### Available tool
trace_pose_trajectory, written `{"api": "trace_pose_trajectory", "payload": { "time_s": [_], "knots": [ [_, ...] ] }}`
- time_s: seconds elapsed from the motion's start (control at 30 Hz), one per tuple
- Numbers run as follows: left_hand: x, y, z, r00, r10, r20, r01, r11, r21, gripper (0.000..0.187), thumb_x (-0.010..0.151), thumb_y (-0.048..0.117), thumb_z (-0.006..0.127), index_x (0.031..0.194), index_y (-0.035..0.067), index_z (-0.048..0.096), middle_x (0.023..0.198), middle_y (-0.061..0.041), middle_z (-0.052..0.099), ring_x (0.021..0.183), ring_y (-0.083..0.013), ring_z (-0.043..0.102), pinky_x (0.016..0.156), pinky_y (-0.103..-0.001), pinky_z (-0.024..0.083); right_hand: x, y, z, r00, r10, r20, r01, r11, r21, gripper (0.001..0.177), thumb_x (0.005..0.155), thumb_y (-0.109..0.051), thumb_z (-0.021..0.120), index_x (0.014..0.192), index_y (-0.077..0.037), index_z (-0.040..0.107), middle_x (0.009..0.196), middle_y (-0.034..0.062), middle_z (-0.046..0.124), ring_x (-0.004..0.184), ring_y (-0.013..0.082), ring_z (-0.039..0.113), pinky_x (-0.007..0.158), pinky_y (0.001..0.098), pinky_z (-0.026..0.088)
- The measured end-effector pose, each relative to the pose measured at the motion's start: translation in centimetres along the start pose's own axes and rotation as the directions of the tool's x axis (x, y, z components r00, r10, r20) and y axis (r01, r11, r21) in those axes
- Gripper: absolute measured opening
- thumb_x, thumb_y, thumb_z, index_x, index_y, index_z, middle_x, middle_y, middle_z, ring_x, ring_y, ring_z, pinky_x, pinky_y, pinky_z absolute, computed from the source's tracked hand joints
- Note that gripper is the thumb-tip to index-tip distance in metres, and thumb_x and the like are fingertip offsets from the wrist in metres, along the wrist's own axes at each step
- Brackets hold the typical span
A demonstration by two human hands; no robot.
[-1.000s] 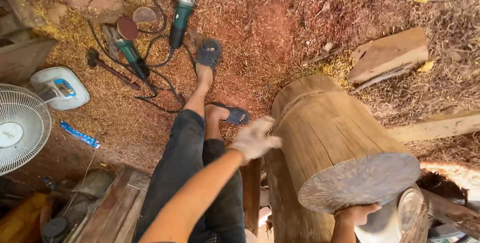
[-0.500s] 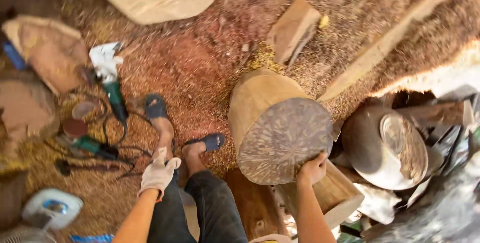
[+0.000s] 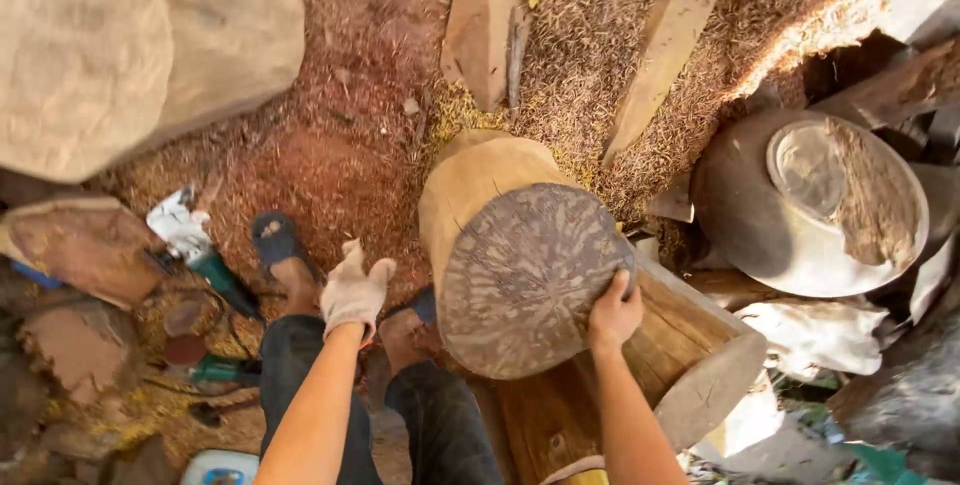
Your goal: The person uses an angle grinder with a sanding disc to smooth large cross-sections of logs.
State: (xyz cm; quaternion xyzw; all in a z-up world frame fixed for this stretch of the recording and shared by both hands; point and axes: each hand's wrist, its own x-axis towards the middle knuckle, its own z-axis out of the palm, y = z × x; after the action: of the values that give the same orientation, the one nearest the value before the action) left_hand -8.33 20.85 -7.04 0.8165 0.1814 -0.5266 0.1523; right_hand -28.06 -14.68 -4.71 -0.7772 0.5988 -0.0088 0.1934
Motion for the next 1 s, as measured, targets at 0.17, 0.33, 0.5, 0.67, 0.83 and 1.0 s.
{"api": "trace_pose_trajectory", "payload": {
  "time_s": [0.17, 0.33, 0.5, 0.67, 0.83, 1.0],
  "knots": [
    [4.9, 8.7, -6.6, 0.987, 0.161, -0.026, -0.161, 0.987, 0.003, 0.078, 0.090, 0.047, 0.062, 0.156, 0.012, 0.041, 0.151, -0.013, 0.054, 0.132, -0.0333, 0.057, 0.110, -0.042, 0.044, 3.9, 5.2, -0.7, 0.999, 0.045, 0.011, -0.046, 0.996, 0.075, 0.055, 0.108, -0.046, 0.057, 0.102, 0.007, 0.069, 0.085, 0.0155, 0.066, 0.079, 0.0241, 0.056, 0.076, 0.0402, 0.047],
    [12.0, 16.4, -14.4, 0.983, -0.097, 0.156, 0.087, 0.994, 0.069, 0.075, 0.102, 0.033, 0.049, 0.170, 0.019, 0.021, 0.131, -0.022, 0.073, 0.111, -0.0376, 0.072, 0.089, -0.049, 0.058, 3.6, 7.0, -1.5, 0.991, 0.133, 0.020, -0.134, 0.989, 0.058, 0.048, 0.111, -0.037, 0.055, 0.097, 0.008, 0.066, 0.078, 0.0074, 0.059, 0.076, 0.0138, 0.048, 0.071, 0.0358, 0.044],
    [21.6, 19.1, -16.3, 0.998, 0.022, -0.063, -0.007, 0.974, 0.228, 0.067, 0.098, 0.049, 0.057, 0.151, 0.009, 0.051, 0.116, -0.015, 0.074, 0.089, -0.0273, 0.073, 0.078, -0.044, 0.062, 0.8, 4.2, -1.6, 1.000, 0.009, -0.030, -0.006, 0.996, 0.094, 0.039, 0.112, -0.032, 0.056, 0.106, 0.006, 0.067, 0.090, 0.0035, 0.065, 0.085, 0.0116, 0.053, 0.078, 0.0311, 0.046],
    [28.5, 21.7, -13.8, 0.896, 0.422, -0.136, -0.305, 0.809, 0.502, 0.075, 0.085, 0.051, 0.068, 0.148, 0.015, 0.049, 0.132, -0.015, 0.060, 0.108, -0.0319, 0.057, 0.095, -0.045, 0.048, -2.7, 2.7, -1.1, 0.996, 0.050, -0.068, -0.042, 0.993, 0.109, 0.038, 0.111, -0.032, 0.057, 0.111, 0.005, 0.068, 0.095, 0.0036, 0.066, 0.088, 0.0109, 0.055, 0.081, 0.0293, 0.047],
    [29.6, 29.7, -10.6, 0.728, 0.685, 0.027, -0.548, 0.558, 0.623, 0.088, 0.086, 0.052, 0.072, 0.154, 0.005, 0.042, 0.144, -0.019, 0.050, 0.129, -0.0391, 0.042, 0.116, -0.054, 0.031, -6.8, 4.1, -0.8, 0.995, 0.081, -0.057, -0.075, 0.993, 0.093, 0.048, 0.110, -0.043, 0.056, 0.114, 0.003, 0.066, 0.094, 0.0016, 0.065, 0.088, 0.0094, 0.055, 0.081, 0.0278, 0.047],
    [35.7, 36.6, -4.0, 0.332, 0.941, -0.066, -0.635, 0.275, 0.722, 0.081, 0.082, 0.057, 0.073, 0.143, 0.007, 0.055, 0.131, -0.026, 0.057, 0.122, -0.0488, 0.043, 0.105, -0.062, 0.028, -7.1, 5.7, -2.0, 0.988, 0.148, -0.038, -0.138, 0.972, 0.192, 0.065, 0.106, -0.061, 0.058, 0.106, 0.004, 0.065, 0.091, -0.0019, 0.061, 0.086, 0.0085, 0.052, 0.077, 0.0262, 0.044]
  ]
}}
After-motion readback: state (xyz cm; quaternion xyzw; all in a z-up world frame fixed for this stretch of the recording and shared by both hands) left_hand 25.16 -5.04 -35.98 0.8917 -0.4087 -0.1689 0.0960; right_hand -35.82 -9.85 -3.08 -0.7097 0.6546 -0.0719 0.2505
